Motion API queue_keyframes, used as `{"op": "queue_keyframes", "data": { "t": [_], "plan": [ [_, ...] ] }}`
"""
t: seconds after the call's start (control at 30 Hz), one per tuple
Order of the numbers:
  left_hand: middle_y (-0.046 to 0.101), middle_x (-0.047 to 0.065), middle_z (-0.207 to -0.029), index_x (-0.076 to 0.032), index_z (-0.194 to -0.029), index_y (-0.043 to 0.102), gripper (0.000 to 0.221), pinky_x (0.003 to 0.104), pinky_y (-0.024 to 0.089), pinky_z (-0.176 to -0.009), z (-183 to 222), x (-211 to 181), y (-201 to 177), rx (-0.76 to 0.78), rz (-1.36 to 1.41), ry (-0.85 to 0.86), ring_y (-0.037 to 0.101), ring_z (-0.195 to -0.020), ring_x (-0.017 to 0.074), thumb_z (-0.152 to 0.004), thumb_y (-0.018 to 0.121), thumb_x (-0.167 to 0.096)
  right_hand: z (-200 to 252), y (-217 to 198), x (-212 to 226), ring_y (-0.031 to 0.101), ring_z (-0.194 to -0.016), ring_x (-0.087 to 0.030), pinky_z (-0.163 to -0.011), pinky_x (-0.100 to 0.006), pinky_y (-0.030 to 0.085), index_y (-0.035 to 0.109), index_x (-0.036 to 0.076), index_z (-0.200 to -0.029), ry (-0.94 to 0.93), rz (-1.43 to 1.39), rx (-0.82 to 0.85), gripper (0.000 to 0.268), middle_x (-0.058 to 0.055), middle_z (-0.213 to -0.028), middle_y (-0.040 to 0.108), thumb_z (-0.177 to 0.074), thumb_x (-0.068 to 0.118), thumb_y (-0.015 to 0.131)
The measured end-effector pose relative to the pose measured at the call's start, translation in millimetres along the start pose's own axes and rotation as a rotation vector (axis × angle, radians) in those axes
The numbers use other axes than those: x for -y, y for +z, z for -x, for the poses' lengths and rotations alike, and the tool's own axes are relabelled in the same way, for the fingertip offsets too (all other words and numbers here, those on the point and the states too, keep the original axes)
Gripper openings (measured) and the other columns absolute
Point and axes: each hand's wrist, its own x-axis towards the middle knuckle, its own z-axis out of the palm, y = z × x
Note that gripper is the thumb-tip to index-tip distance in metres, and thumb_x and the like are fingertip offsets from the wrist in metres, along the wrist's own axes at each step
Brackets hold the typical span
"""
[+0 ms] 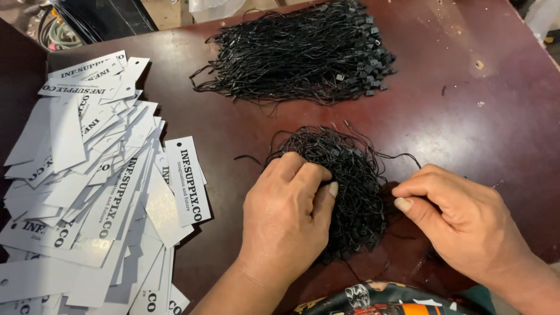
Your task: Untangling and sorting black plastic tag fasteners from a large pile on a table
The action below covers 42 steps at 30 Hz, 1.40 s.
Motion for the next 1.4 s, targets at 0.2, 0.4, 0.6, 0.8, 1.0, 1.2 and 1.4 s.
{"op": "queue_keyframes", "data": {
  "t": [0.2, 0.4, 0.6, 0.8, 1.0, 1.2, 1.4],
  "plan": [
    [0.056, 0.004, -0.086, -0.012, -0.093, 0.065, 0.006, 0.042, 0.049, -0.060, 0.3, 1.2, 1.1, 0.002, -0.010, 0.001, 0.059, -0.078, 0.0281, -0.092, 0.069, -0.017, 5.0, -0.5, -8.8, 0.066, -0.064, -0.007, -0.062, -0.024, 0.049, 0.078, 0.018, -0.106, 0.233, 0.016, 0.024, 0.021, 0.009, -0.098, 0.079, -0.086, 0.021, 0.075],
    [0.062, -0.001, -0.092, -0.017, -0.100, 0.070, 0.022, 0.044, 0.052, -0.058, -12.2, -13.2, -15.2, 0.027, 0.021, -0.168, 0.068, -0.075, 0.0245, -0.095, 0.061, -0.036, -11.3, -11.4, 4.7, 0.062, -0.062, -0.012, -0.065, -0.020, 0.050, 0.074, 0.002, -0.100, 0.281, -0.313, -0.099, 0.009, -0.005, -0.076, 0.068, -0.092, 0.005, 0.071],
    [0.069, 0.020, -0.123, 0.004, -0.137, 0.054, 0.063, 0.049, 0.050, -0.098, -28.3, -58.3, -29.6, 0.010, 0.189, 0.120, 0.064, -0.111, 0.0347, -0.091, 0.060, -0.040, -29.5, -19.7, 28.0, 0.068, -0.088, -0.014, -0.083, -0.022, 0.054, 0.071, 0.000, -0.101, 0.229, -0.353, -0.156, 0.015, -0.008, -0.101, 0.073, -0.087, 0.000, 0.075],
    [0.077, -0.002, -0.081, -0.020, -0.091, 0.071, 0.017, 0.036, 0.053, -0.070, -31.8, -66.5, -15.0, 0.302, 0.363, -0.373, 0.074, -0.076, 0.0209, -0.087, 0.062, -0.034, -53.7, -29.8, 48.2, 0.065, -0.085, -0.014, -0.077, -0.022, 0.051, 0.071, -0.001, -0.101, 0.173, -0.358, -0.149, 0.011, -0.010, -0.096, 0.072, -0.091, 0.002, 0.075],
    [0.075, -0.004, -0.086, -0.021, -0.086, 0.073, 0.014, 0.035, 0.053, -0.078, -30.7, -49.1, -8.7, 0.276, 0.297, -0.461, 0.073, -0.082, 0.0192, -0.088, 0.063, -0.030, -56.8, -26.9, 41.9, 0.066, -0.067, -0.011, -0.066, -0.020, 0.054, 0.074, 0.002, -0.102, 0.355, -0.381, -0.109, 0.015, -0.006, -0.088, 0.075, -0.088, 0.003, 0.078],
    [0.065, -0.006, -0.067, -0.023, -0.088, 0.077, 0.018, 0.029, 0.048, -0.065, -51.5, -56.8, -27.5, 0.436, 0.337, -0.927, 0.056, -0.064, 0.0102, -0.092, 0.063, -0.033, -61.7, -26.1, 28.3, 0.065, -0.066, -0.015, -0.066, -0.022, 0.054, 0.073, 0.000, -0.106, 0.370, -0.519, -0.029, 0.015, -0.011, -0.076, 0.070, -0.091, 0.002, 0.072],
    [0.070, -0.008, -0.074, -0.024, -0.085, 0.077, 0.011, 0.026, 0.051, -0.073, -42.5, -49.6, -15.8, 0.351, 0.376, -0.875, 0.061, -0.072, 0.0078, -0.086, 0.068, -0.031, -71.7, -26.4, 31.4, 0.065, -0.061, -0.017, -0.060, -0.023, 0.053, 0.067, -0.002, -0.098, 0.331, -0.539, -0.051, 0.005, -0.014, -0.080, 0.073, -0.098, 0.002, 0.064]
  ]
}}
